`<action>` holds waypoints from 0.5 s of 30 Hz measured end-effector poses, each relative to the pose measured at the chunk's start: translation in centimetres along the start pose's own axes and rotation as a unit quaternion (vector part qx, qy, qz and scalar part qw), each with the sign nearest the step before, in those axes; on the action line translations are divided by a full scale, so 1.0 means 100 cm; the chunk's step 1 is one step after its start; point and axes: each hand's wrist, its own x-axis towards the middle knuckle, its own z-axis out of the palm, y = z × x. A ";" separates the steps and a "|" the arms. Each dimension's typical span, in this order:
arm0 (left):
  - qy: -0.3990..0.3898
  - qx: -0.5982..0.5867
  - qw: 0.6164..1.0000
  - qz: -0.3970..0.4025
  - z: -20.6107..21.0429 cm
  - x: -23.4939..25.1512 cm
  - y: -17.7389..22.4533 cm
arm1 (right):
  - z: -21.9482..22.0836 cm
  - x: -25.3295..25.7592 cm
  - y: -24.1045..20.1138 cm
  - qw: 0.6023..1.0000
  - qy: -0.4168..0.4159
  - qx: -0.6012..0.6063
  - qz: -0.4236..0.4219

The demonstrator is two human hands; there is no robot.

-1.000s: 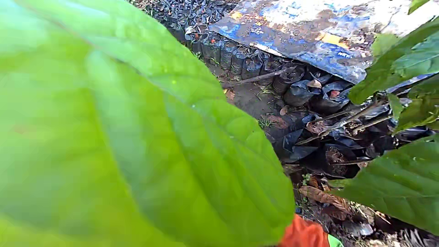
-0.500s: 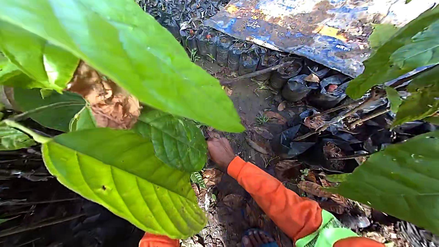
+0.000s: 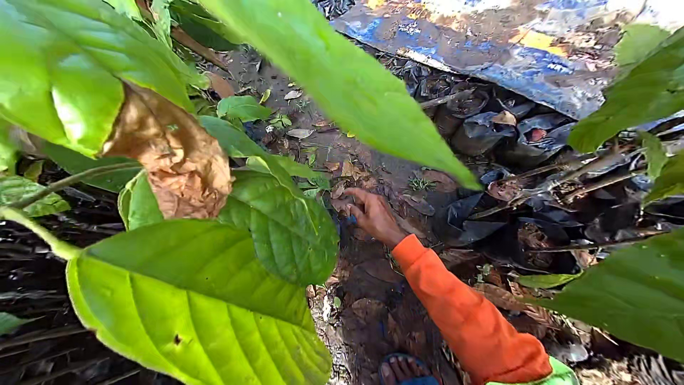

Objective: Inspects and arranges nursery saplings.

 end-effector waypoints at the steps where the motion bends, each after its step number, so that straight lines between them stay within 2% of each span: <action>1: -0.007 -0.005 1.000 -0.021 0.000 0.009 0.008 | -0.002 0.000 -0.004 1.000 -0.026 -0.010 0.010; 3: 0.019 0.003 1.000 0.004 0.013 0.030 -0.011 | 0.001 -0.002 -0.009 0.998 -0.052 -0.023 0.002; 5: 0.123 0.031 0.988 0.088 0.042 0.051 -0.052 | 0.005 -0.009 -0.013 0.998 -0.061 -0.016 -0.009; 6: 0.109 0.042 0.990 0.073 0.039 0.048 -0.047 | 0.008 -0.012 -0.013 0.998 -0.064 -0.011 -0.012; 7: 0.017 0.052 0.998 0.003 0.019 0.035 -0.022 | 0.011 -0.013 -0.012 0.998 -0.068 -0.007 -0.014; 8: -0.017 0.045 0.998 -0.030 0.009 0.023 -0.008 | 0.014 -0.015 -0.011 0.997 -0.069 -0.005 -0.019; 12: 0.094 0.005 0.994 0.062 0.024 0.005 -0.029 | 0.021 -0.029 -0.015 0.996 -0.070 -0.011 -0.052; 14: 0.080 0.002 0.996 0.044 0.020 0.006 -0.018 | 0.021 -0.039 -0.030 0.993 -0.098 -0.037 -0.054; 15: 0.062 -0.009 0.998 0.015 0.014 0.008 -0.001 | 0.020 -0.043 -0.039 0.989 -0.124 -0.062 -0.048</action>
